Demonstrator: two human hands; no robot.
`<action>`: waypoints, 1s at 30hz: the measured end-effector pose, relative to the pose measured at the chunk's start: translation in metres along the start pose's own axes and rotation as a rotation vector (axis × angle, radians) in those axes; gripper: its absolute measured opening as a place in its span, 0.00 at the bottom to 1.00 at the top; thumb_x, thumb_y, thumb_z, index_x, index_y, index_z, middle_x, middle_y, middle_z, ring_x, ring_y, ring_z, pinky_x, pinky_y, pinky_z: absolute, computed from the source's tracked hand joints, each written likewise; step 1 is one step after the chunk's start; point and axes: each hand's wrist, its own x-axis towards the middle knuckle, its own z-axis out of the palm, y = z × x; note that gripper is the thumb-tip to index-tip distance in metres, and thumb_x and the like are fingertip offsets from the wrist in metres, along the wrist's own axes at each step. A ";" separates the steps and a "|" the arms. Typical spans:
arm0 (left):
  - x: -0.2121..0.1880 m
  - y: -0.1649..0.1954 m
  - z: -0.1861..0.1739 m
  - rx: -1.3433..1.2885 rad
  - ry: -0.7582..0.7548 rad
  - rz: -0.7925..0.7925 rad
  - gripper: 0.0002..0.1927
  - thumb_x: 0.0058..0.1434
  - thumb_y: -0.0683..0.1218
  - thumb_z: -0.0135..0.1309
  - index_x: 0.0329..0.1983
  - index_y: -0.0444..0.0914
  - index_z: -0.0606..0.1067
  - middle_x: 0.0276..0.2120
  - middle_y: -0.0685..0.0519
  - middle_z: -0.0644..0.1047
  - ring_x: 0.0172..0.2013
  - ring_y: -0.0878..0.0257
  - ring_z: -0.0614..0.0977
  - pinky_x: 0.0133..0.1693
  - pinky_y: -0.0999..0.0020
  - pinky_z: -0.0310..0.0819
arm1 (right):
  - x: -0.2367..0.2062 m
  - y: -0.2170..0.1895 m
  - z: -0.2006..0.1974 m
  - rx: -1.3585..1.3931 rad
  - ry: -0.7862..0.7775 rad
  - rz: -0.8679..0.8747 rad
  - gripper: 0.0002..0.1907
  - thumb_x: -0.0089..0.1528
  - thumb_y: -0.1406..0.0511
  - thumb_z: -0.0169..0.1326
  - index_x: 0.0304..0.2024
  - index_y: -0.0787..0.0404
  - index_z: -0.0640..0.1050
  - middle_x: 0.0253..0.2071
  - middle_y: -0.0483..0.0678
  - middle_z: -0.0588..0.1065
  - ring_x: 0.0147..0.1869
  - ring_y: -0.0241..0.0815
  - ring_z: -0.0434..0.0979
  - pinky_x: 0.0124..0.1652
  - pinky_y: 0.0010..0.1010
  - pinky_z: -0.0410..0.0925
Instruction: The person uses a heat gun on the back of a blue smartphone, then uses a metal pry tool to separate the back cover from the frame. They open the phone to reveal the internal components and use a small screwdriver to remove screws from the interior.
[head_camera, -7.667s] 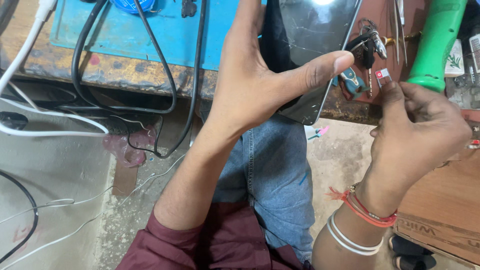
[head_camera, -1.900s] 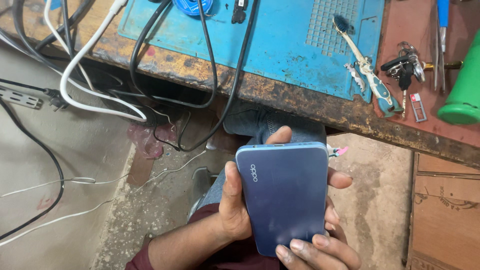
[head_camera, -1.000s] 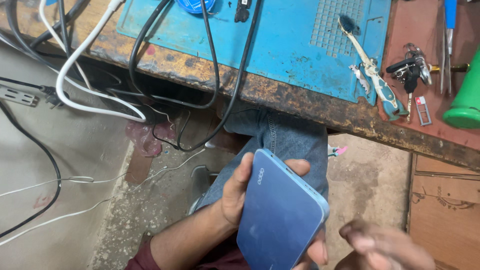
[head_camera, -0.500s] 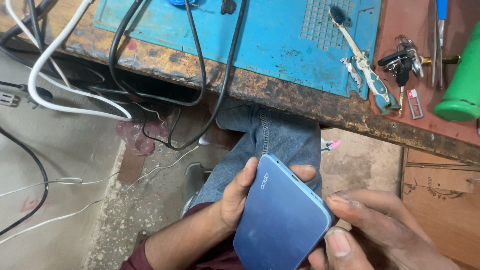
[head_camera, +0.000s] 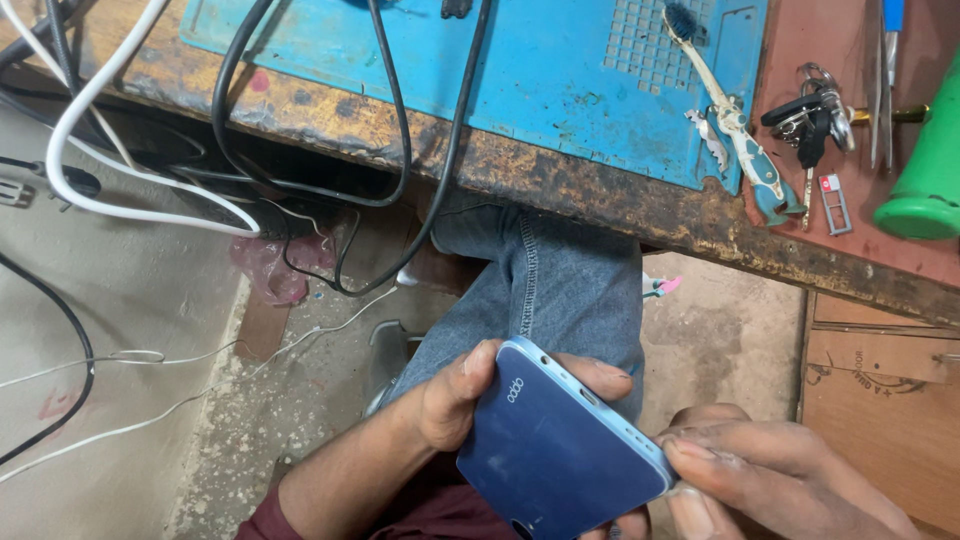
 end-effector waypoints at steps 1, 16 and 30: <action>-0.001 0.001 0.002 -0.055 -0.034 -0.022 0.47 0.71 0.73 0.44 0.76 0.32 0.59 0.61 0.31 0.73 0.57 0.43 0.79 0.61 0.50 0.74 | -0.002 0.005 -0.004 0.014 -0.013 -0.003 0.22 0.60 0.63 0.58 0.57 0.59 0.76 0.48 0.51 0.77 0.56 0.46 0.81 0.57 0.38 0.72; 0.014 0.038 0.014 0.632 -0.354 -0.052 0.31 0.85 0.64 0.37 0.74 0.35 0.62 0.70 0.43 0.65 0.70 0.55 0.68 0.73 0.64 0.59 | -0.009 0.004 0.024 0.382 0.250 0.274 0.15 0.61 0.68 0.62 0.49 0.71 0.83 0.42 0.58 0.81 0.44 0.44 0.88 0.41 0.30 0.79; 0.031 0.028 0.043 0.596 0.012 0.167 0.52 0.68 0.73 0.46 0.81 0.33 0.50 0.66 0.37 0.67 0.60 0.55 0.73 0.64 0.60 0.64 | 0.000 0.024 0.085 0.611 0.817 0.104 0.26 0.66 0.58 0.58 0.58 0.73 0.72 0.53 0.65 0.76 0.56 0.53 0.81 0.47 0.42 0.78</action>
